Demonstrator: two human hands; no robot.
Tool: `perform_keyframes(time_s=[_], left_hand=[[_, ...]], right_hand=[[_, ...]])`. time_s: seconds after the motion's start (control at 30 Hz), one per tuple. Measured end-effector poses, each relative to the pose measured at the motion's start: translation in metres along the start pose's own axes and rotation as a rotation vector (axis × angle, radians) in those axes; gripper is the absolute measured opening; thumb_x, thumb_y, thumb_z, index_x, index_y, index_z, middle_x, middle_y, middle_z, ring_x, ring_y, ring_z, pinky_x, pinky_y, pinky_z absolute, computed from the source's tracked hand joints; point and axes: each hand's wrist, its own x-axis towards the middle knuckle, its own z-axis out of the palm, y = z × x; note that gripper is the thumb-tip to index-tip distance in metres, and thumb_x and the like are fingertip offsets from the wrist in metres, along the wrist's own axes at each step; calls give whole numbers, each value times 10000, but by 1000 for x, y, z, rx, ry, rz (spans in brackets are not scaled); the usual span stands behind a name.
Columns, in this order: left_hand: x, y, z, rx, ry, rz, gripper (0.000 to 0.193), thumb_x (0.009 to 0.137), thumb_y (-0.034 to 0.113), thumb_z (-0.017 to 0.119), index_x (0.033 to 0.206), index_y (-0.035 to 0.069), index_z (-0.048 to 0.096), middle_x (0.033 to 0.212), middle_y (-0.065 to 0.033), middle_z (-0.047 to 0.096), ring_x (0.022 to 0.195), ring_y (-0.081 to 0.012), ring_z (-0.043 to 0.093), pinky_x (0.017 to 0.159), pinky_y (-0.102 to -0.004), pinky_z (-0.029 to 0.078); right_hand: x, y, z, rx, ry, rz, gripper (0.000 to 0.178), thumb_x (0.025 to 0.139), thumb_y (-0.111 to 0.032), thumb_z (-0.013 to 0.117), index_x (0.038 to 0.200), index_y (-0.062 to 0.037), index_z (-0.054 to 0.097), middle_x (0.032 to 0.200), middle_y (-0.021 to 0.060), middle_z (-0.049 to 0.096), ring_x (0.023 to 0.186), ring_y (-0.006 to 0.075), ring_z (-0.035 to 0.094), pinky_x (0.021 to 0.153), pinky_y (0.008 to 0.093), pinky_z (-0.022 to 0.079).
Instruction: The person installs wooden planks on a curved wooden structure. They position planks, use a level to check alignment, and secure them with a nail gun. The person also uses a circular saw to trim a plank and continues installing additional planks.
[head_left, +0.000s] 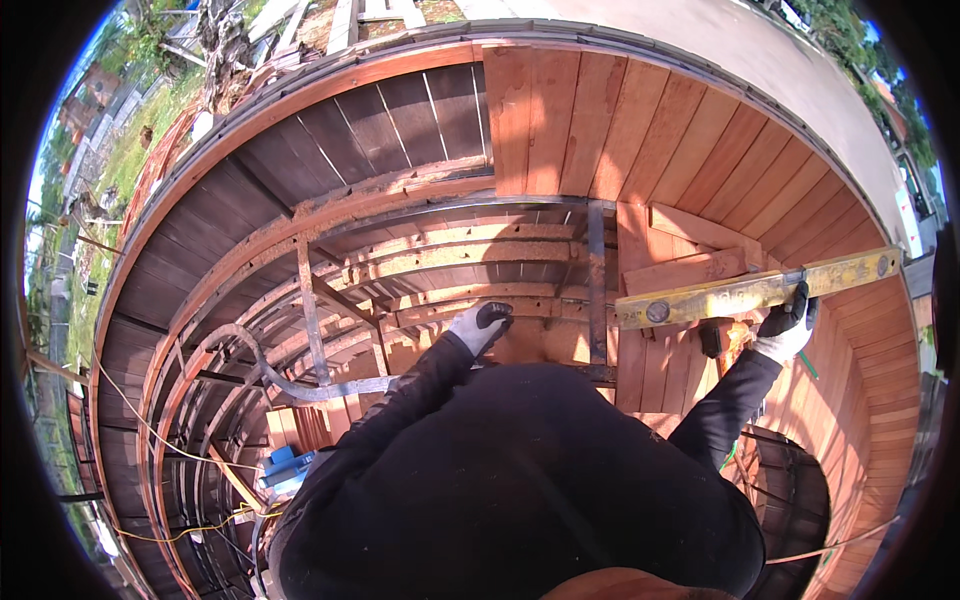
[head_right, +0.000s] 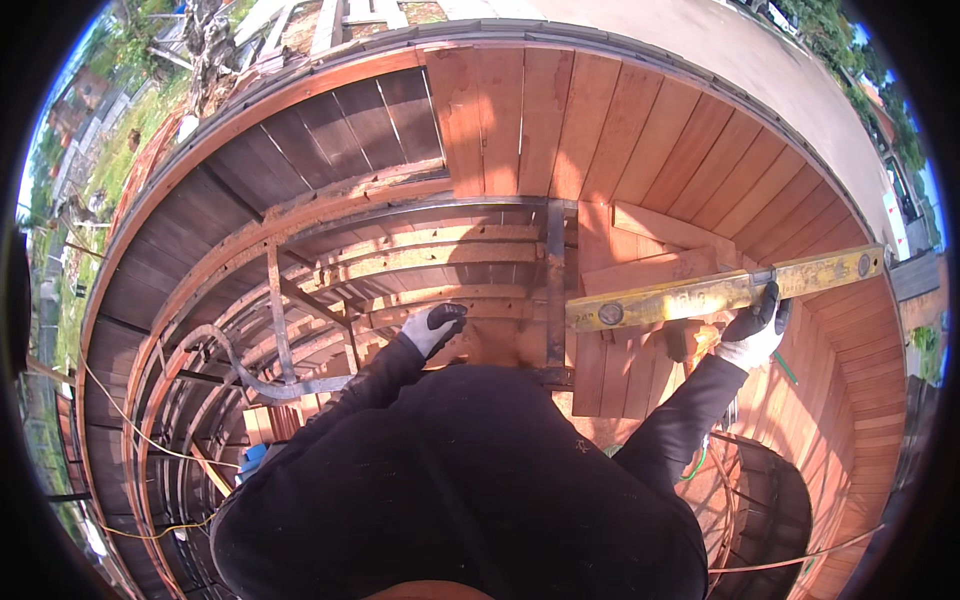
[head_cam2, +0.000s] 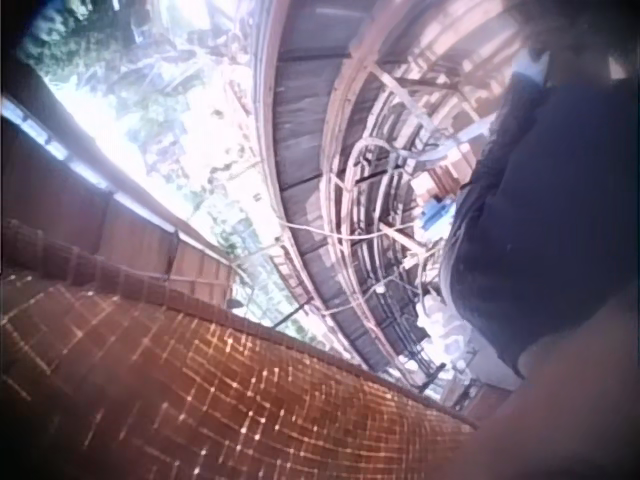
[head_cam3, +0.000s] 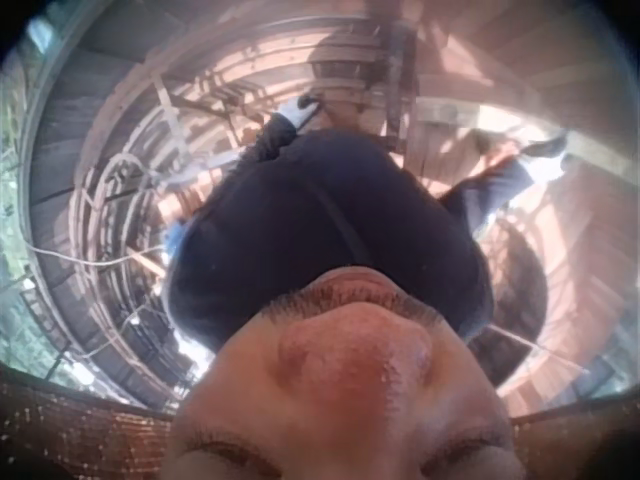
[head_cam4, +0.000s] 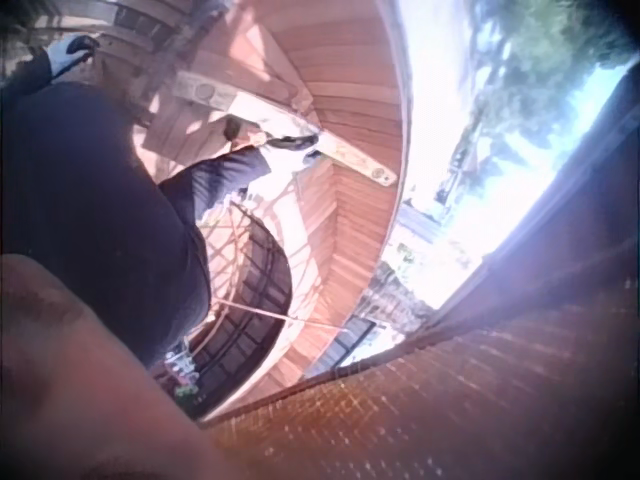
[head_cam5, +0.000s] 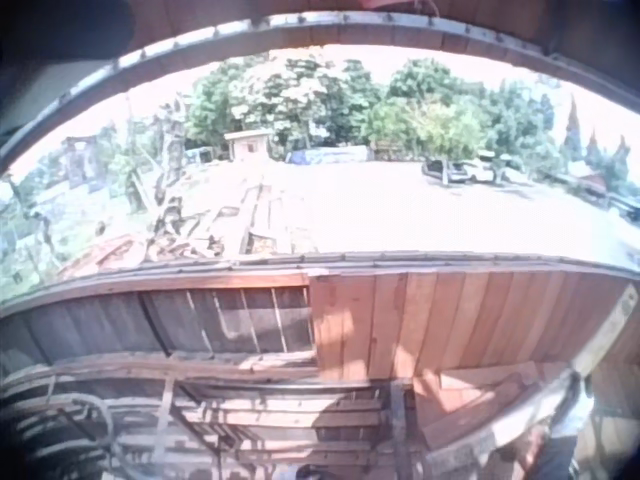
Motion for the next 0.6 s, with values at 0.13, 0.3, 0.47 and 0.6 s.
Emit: perform_keyframes(time_s=[0.13,0.3,0.47,0.6], left_hand=[[64,55,-44,-770,56,-182,482,862,115,686,1304,26,515,1191,-131,619,1061,-226,627,915,-328,491],[115,125,-95,-367,64,298,647,755,219,808,1293,15,512,1165,-123,635,1025,-196,631,929,-337,497],[124,104,-110,-676,81,119,502,754,43,732,1221,-15,558,1113,-103,670,984,-157,649,891,-303,517],[149,75,-159,-853,327,102,496,772,96,779,1211,3,568,1065,-78,672,958,-129,648,843,-279,534]], right_hand=[[-50,-86,68,429,-256,155,232,927,-102,580,1134,1,565,951,51,626,864,112,594,751,255,490],[-125,-147,157,545,-638,199,324,867,-22,632,1176,6,538,1046,70,628,939,140,608,811,271,506],[-132,-165,212,601,-963,136,424,883,42,561,1299,53,481,1167,121,625,1076,177,613,958,301,492],[-87,-186,255,312,-899,-359,343,864,-96,676,1191,-9,617,1095,78,693,1033,153,649,913,293,507]])
